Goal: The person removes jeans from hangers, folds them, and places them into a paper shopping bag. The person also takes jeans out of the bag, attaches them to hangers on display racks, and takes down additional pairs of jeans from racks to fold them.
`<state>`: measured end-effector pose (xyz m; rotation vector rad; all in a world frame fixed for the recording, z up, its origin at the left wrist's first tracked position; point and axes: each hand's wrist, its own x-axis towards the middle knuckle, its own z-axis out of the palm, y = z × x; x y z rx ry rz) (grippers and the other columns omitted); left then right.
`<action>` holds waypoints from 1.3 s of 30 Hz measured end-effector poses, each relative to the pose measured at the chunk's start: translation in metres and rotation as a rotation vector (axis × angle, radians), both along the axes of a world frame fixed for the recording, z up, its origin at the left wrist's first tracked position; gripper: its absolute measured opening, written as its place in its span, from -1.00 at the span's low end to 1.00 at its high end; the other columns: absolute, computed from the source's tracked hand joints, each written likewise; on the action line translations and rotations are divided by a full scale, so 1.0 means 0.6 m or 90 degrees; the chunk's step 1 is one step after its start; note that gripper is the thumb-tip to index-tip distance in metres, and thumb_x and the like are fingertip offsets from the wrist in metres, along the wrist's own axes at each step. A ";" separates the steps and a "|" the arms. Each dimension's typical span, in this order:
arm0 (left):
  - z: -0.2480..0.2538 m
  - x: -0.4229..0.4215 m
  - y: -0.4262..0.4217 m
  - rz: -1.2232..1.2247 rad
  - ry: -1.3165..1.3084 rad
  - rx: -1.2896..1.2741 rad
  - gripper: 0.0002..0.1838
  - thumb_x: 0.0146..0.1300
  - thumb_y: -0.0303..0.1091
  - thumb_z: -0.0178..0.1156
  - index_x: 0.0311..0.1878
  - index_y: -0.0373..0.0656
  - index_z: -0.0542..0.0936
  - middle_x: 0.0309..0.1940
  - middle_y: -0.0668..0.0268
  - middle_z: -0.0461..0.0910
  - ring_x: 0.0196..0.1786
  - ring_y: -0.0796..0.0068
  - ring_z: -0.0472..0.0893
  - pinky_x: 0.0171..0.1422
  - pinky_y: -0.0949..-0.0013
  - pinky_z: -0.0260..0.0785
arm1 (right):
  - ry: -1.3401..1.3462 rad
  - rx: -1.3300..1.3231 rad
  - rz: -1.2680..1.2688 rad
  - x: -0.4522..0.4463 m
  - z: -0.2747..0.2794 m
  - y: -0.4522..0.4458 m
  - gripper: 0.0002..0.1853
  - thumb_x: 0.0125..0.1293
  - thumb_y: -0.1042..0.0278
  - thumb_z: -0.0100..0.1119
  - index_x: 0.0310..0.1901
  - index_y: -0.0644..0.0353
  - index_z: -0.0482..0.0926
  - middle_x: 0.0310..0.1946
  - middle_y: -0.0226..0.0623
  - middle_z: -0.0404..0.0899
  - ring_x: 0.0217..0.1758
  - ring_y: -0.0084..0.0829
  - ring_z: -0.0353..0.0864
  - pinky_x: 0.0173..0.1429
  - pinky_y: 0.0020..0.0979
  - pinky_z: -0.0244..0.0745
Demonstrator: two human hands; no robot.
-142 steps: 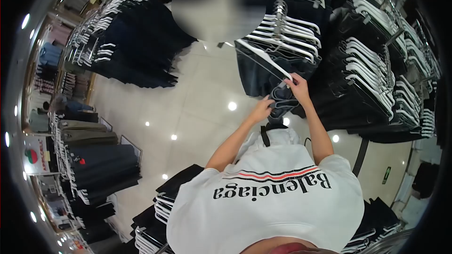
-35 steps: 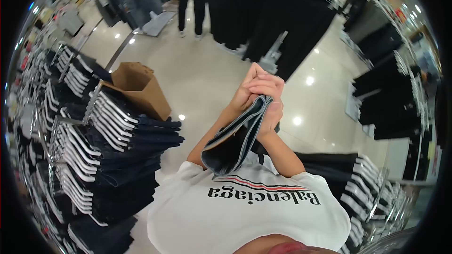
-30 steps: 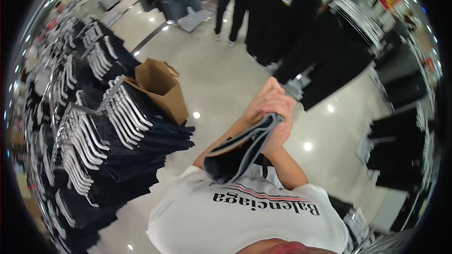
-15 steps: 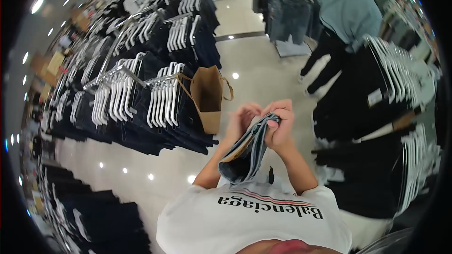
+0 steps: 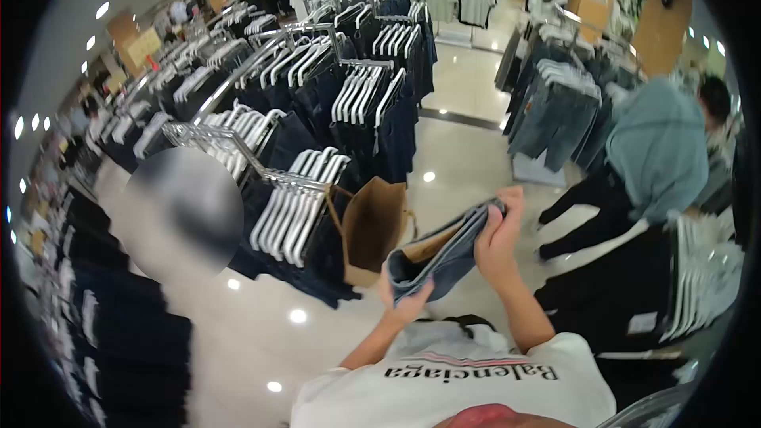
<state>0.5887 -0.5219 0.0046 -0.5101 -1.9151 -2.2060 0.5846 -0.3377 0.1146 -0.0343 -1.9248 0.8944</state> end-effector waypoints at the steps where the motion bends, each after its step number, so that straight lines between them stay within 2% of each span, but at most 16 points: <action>1: -0.002 -0.024 0.003 0.013 -0.040 -0.059 -0.48 0.03 -0.45 0.56 0.08 -0.33 0.61 -0.06 0.15 0.71 -0.02 0.37 0.67 0.20 0.30 0.48 | 0.026 0.043 0.016 -0.018 -0.012 0.029 -0.82 0.59 0.44 -0.01 0.05 0.34 0.29 -0.05 0.07 0.40 -0.14 -0.12 0.46 0.09 -0.23 0.42; 3: 0.008 -0.060 0.002 0.122 0.221 -0.127 -0.49 -0.05 -0.38 0.55 0.01 -0.33 0.67 -0.15 0.11 0.70 -0.23 0.27 0.61 -0.05 0.32 0.42 | 0.036 0.083 0.072 -0.028 -0.018 0.059 -0.79 0.62 0.36 -0.03 0.06 0.33 0.28 -0.05 0.03 0.38 -0.13 -0.18 0.45 0.10 -0.25 0.40; 5: 0.044 -0.061 0.000 0.139 0.149 -0.209 -0.48 -0.11 -0.42 0.56 0.02 -0.20 0.70 -0.22 0.20 0.74 -0.20 0.20 0.69 0.01 0.29 0.47 | 0.070 0.019 0.085 -0.052 -0.023 0.072 -0.68 0.68 0.08 -0.12 -0.03 0.22 0.24 -0.13 -0.11 0.33 -0.12 -0.38 0.31 0.06 -0.33 0.32; 8: 0.056 -0.080 0.014 0.154 0.205 -0.072 -0.65 -0.02 -0.49 0.44 -0.08 -0.30 0.74 -0.28 0.11 0.77 -0.29 0.26 0.75 -0.10 0.38 0.50 | 0.212 0.012 0.259 -0.103 -0.064 0.110 -0.53 0.65 -0.14 -0.09 -0.10 0.19 0.22 -0.23 -0.11 0.38 -0.29 -0.42 0.37 -0.31 -0.46 0.36; 11: 0.073 -0.087 0.011 0.081 0.201 -0.065 -0.54 -0.02 -0.46 0.46 0.01 -0.44 0.70 -0.23 -0.01 0.78 -0.27 0.26 0.79 -0.08 0.37 0.57 | 0.139 0.080 0.349 -0.141 -0.095 0.165 -0.47 0.63 -0.20 -0.07 -0.08 0.21 0.20 -0.36 -0.15 0.41 -0.43 -0.44 0.37 -0.37 -0.47 0.36; 13: 0.079 -0.082 0.023 0.112 0.217 -0.071 -0.56 -0.01 -0.51 0.45 0.00 -0.44 0.70 -0.21 0.03 0.80 -0.26 0.38 0.79 -0.08 0.43 0.55 | 0.182 0.080 0.354 -0.182 -0.095 0.171 -0.47 0.61 -0.18 0.00 -0.15 0.23 0.22 -0.44 -0.16 0.42 -0.52 -0.44 0.37 -0.40 -0.46 0.36; 17: 0.114 -0.065 0.068 0.282 0.133 -0.195 -0.61 -0.03 -0.50 0.46 -0.05 -0.31 0.73 -0.37 0.14 0.75 -0.40 0.41 0.70 -0.21 0.50 0.45 | 0.240 0.068 0.417 -0.242 -0.095 0.209 -0.69 0.63 0.11 0.07 -0.11 0.23 0.41 -0.30 -0.02 0.58 -0.44 -0.29 0.53 -0.31 -0.34 0.46; 19: 0.105 -0.079 0.099 0.374 0.076 -0.196 -0.78 0.09 -0.48 0.48 -0.18 -0.32 0.72 -0.47 0.33 0.66 -0.40 0.64 0.56 -0.24 0.50 0.39 | 0.165 0.238 0.400 -0.261 -0.067 0.230 -0.78 0.61 0.29 0.06 0.09 0.25 0.45 -0.12 0.04 0.67 -0.32 -0.12 0.63 -0.22 -0.24 0.52; 20: 0.122 -0.083 0.121 0.393 0.049 -0.158 -0.77 0.07 -0.51 0.48 -0.18 -0.31 0.71 -0.46 0.33 0.67 -0.41 0.63 0.55 -0.24 0.51 0.38 | 0.132 0.187 0.455 -0.261 -0.034 0.225 -0.71 0.29 0.63 0.18 0.04 0.26 0.51 -0.09 0.01 0.73 -0.17 0.03 0.73 -0.14 -0.20 0.59; 24: 0.141 -0.101 0.186 0.424 0.029 -0.153 -0.75 0.07 -0.57 0.45 -0.14 -0.31 0.70 -0.47 0.31 0.65 -0.42 0.60 0.55 -0.24 0.50 0.38 | 0.180 0.380 0.479 -0.240 0.098 0.223 -0.53 0.35 0.23 0.33 0.21 0.30 0.52 0.26 0.04 0.59 0.30 0.09 0.59 0.32 -0.02 0.46; 25: 0.147 -0.103 0.201 0.426 0.026 -0.159 -0.75 0.07 -0.57 0.45 -0.14 -0.31 0.70 -0.47 0.31 0.65 -0.42 0.60 0.55 -0.24 0.50 0.38 | 0.127 0.408 0.575 -0.246 0.110 0.223 -0.32 0.30 -0.04 0.39 0.26 0.33 0.50 0.37 0.02 0.51 0.42 0.02 0.49 0.44 0.02 0.33; 28: 0.160 -0.102 0.234 0.402 0.096 -0.263 -0.73 0.16 -0.67 0.31 -0.04 -0.35 0.70 -0.42 0.20 0.69 -0.37 0.65 0.59 -0.21 0.52 0.41 | 0.098 0.485 0.623 -0.267 0.125 0.216 -0.22 0.18 -0.12 0.47 0.26 0.34 0.50 0.18 -0.07 0.64 0.23 -0.09 0.62 0.35 -0.05 0.42; 30: 0.153 -0.100 0.252 0.432 0.058 -0.238 -0.78 0.18 -0.63 0.37 -0.08 -0.34 0.70 -0.43 0.28 0.68 -0.38 0.65 0.56 -0.21 0.51 0.40 | 0.106 0.484 0.728 -0.307 0.079 0.219 -0.29 0.13 -0.10 0.50 0.14 0.29 0.55 -0.15 -0.21 0.68 -0.09 -0.20 0.70 0.09 -0.17 0.55; 33: 0.138 -0.094 0.269 0.498 0.028 -0.202 -0.83 0.22 -0.55 0.45 -0.14 -0.32 0.69 -0.44 0.38 0.66 -0.38 0.67 0.53 -0.22 0.52 0.38 | 0.069 0.491 0.777 -0.331 0.038 0.234 -0.46 0.16 -0.02 0.50 -0.02 0.22 0.56 -0.40 -0.30 0.58 -0.35 -0.24 0.65 -0.20 -0.25 0.55; 34: 0.126 -0.089 0.271 0.514 0.008 -0.211 -0.83 0.24 -0.53 0.46 -0.14 -0.32 0.70 -0.44 0.39 0.66 -0.38 0.67 0.52 -0.22 0.52 0.38 | 0.109 0.473 0.780 -0.337 0.025 0.230 -0.55 0.18 0.00 0.49 -0.16 0.17 0.53 -0.42 -0.30 0.55 -0.39 -0.25 0.66 -0.35 -0.24 0.50; 39: 0.118 -0.053 0.291 0.536 -0.054 -0.188 -0.82 0.22 -0.50 0.49 -0.16 -0.32 0.70 -0.42 0.39 0.66 -0.36 0.67 0.52 -0.22 0.50 0.38 | 0.050 0.549 0.865 -0.338 0.001 0.224 -0.55 0.28 -0.07 0.40 -0.29 0.16 0.46 -0.48 -0.26 0.51 -0.45 -0.21 0.66 -0.44 -0.22 0.49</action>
